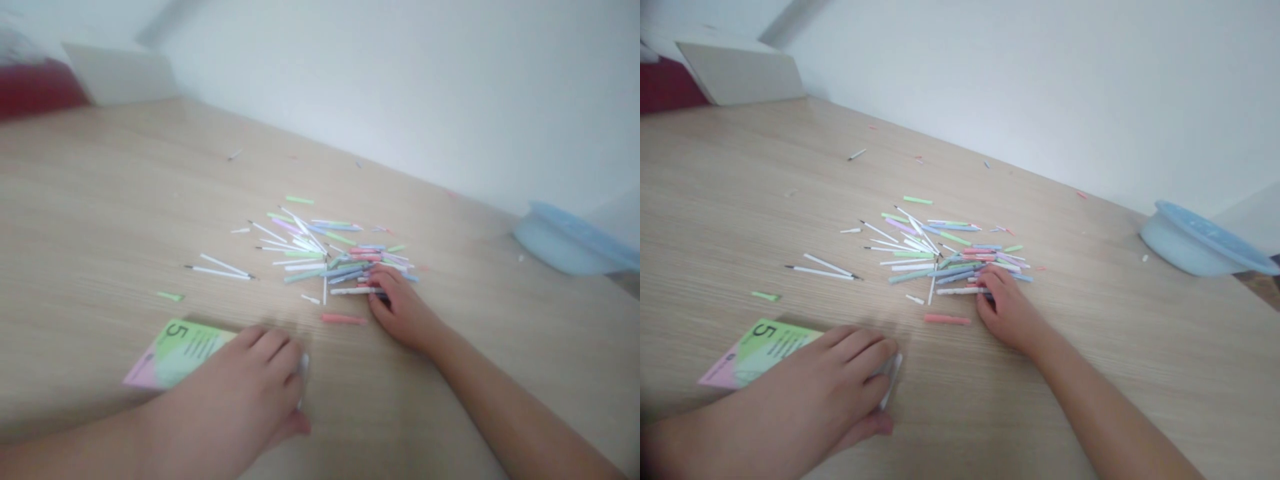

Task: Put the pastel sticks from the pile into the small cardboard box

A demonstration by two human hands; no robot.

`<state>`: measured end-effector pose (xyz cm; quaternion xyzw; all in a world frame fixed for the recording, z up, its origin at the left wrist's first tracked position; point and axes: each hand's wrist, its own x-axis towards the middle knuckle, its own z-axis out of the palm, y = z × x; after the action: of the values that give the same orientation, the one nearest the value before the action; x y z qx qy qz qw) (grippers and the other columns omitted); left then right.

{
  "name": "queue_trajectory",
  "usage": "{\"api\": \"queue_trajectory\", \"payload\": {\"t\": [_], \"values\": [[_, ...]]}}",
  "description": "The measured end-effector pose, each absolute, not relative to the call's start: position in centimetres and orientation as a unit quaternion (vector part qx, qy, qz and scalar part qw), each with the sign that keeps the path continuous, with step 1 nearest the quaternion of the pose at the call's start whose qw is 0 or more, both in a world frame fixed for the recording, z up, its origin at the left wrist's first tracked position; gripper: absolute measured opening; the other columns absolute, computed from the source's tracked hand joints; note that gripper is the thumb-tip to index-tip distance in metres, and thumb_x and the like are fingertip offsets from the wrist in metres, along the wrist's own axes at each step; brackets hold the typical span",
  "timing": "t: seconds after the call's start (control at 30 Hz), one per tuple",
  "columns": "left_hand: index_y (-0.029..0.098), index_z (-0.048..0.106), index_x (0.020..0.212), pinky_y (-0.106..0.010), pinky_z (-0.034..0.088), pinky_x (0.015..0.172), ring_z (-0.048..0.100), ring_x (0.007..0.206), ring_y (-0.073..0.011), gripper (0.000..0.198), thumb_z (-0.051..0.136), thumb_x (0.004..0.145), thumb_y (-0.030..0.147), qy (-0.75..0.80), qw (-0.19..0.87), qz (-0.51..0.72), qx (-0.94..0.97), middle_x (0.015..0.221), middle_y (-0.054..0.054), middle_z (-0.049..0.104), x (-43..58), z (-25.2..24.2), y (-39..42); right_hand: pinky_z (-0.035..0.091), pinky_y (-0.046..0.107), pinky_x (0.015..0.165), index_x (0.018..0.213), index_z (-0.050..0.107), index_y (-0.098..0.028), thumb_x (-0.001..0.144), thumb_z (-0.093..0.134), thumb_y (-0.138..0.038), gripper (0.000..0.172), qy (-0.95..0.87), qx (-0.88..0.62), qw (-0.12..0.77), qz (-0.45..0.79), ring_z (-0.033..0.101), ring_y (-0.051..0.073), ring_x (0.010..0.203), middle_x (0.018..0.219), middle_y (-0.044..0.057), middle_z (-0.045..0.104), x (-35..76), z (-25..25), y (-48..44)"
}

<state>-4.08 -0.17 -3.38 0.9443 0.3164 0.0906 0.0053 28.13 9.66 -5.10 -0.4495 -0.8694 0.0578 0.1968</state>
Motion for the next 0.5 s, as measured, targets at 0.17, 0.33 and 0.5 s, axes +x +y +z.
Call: {"api": "queue_trajectory", "payload": {"t": [0.17,0.33,0.5], "values": [[0.025,0.077,0.092,-0.047,0.046,0.088,0.064,0.096,-0.0291,0.04,0.068,0.092,0.064,0.316,0.002,0.088,0.945,0.1,-0.004,0.074,-3.88,-3.25,-0.14,0.045,0.054,0.106,0.126,0.069,-0.025,0.099,0.055,-0.021,0.031,-0.869,-0.475,0.138,-0.023,0.06,0.033,0.119,0.124,0.012,0.068,28.0,-4.57,9.2],[0.025,0.076,0.092,-0.047,0.044,0.089,0.063,0.095,-0.0281,0.041,0.066,0.094,0.064,0.308,0.001,0.088,0.947,0.099,-0.004,0.073,-3.91,-3.3,-0.03,0.046,0.05,0.105,0.122,0.068,-0.024,0.102,0.053,-0.023,0.025,-0.873,-0.469,0.133,-0.02,0.061,0.031,0.12,0.124,0.011,0.071,28.21,-4.77,9.06],[0.024,0.077,0.09,-0.044,0.043,0.085,0.061,0.091,-0.0267,0.043,0.067,0.092,0.066,0.315,0.005,0.074,0.946,0.096,-0.004,0.072,-3.88,-2.94,0.01,0.046,0.052,0.108,0.13,0.064,-0.026,0.105,0.052,-0.024,0.028,-0.879,-0.459,0.127,0.01,0.061,0.031,0.125,0.13,0.009,0.071,28.21,-5.01,9.28]]}}
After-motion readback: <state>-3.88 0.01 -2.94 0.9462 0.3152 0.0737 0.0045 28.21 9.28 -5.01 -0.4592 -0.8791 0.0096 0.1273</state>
